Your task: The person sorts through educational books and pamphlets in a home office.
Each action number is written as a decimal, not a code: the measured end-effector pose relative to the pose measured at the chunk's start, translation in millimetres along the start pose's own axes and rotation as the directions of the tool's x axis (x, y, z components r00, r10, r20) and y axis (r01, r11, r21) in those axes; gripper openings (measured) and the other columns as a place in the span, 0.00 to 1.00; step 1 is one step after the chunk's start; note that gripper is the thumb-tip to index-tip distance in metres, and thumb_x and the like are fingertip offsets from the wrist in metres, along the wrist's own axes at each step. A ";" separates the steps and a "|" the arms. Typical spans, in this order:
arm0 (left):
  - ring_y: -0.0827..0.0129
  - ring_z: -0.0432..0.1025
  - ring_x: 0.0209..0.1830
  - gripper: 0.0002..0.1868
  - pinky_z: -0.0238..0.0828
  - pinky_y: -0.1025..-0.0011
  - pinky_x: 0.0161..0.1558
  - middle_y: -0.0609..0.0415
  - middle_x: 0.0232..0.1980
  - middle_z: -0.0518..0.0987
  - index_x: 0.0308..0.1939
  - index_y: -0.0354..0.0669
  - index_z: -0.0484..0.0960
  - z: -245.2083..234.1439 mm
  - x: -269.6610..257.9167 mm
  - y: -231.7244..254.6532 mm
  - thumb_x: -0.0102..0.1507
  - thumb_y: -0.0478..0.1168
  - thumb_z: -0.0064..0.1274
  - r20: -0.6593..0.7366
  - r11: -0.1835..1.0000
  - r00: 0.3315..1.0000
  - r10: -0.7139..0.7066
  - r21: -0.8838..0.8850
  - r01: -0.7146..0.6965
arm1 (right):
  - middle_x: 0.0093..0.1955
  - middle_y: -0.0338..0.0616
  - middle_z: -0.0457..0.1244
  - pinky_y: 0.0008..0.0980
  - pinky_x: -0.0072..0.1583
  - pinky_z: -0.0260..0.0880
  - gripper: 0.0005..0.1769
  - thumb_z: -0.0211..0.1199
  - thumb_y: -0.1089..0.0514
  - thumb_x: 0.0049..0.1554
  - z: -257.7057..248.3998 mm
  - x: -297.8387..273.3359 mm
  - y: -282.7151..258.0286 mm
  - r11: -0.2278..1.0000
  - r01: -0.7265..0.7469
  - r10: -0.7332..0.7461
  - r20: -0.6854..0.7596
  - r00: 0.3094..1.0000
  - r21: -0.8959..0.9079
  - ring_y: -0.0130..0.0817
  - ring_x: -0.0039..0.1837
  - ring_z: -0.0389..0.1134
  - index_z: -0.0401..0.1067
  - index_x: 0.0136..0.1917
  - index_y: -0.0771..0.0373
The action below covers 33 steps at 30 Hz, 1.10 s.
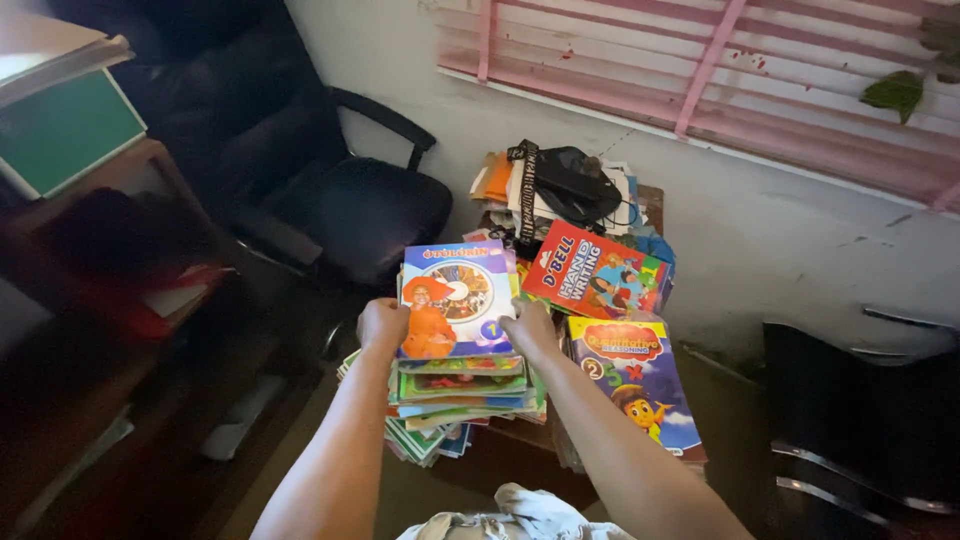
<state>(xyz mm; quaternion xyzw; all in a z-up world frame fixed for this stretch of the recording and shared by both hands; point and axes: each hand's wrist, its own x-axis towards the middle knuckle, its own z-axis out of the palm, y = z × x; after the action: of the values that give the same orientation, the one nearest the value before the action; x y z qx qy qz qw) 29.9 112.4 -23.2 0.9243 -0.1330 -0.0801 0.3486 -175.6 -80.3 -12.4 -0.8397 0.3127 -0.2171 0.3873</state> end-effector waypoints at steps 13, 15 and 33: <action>0.66 0.77 0.43 0.22 0.76 0.63 0.44 0.48 0.50 0.83 0.62 0.41 0.78 1.0 5.9 21.7 0.62 0.36 0.54 0.272 0.777 0.951 0.147 -0.626 0.059 | 0.40 0.50 0.72 0.39 0.47 0.69 0.17 0.69 0.54 0.50 0.3 12.1 29.1 0.950 -0.198 0.198 0.025 0.980 0.241 0.40 0.40 0.71 0.81 0.52 0.61; 0.68 0.77 0.44 0.20 0.74 0.67 0.47 0.51 0.50 0.82 0.60 0.43 0.77 -13.1 -0.5 35.7 0.63 0.36 0.53 0.342 0.672 0.922 0.182 -0.728 0.137 | 0.44 0.50 0.71 0.35 0.49 0.69 0.15 0.65 0.54 0.57 7.7 33.1 58.0 0.989 -0.038 0.059 -0.140 0.988 0.146 0.35 0.44 0.70 0.78 0.55 0.64; 0.70 0.73 0.38 0.12 0.72 0.68 0.41 0.54 0.41 0.79 0.50 0.41 0.80 60.1 47.4 7.1 0.66 0.35 0.45 0.136 0.660 0.960 0.246 -0.748 -0.063 | 0.44 0.41 0.69 0.30 0.43 0.69 0.14 0.53 0.60 0.66 -31.9 5.1 9.3 0.869 0.096 -0.004 -0.187 0.982 0.486 0.29 0.41 0.67 0.73 0.62 0.64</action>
<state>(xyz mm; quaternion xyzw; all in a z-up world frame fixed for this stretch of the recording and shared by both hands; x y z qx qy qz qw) 59.2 55.5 -65.8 0.6746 -0.2066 -0.2010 0.6796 -194.7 -105.0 0.2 -0.6978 0.2589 -0.3744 0.5531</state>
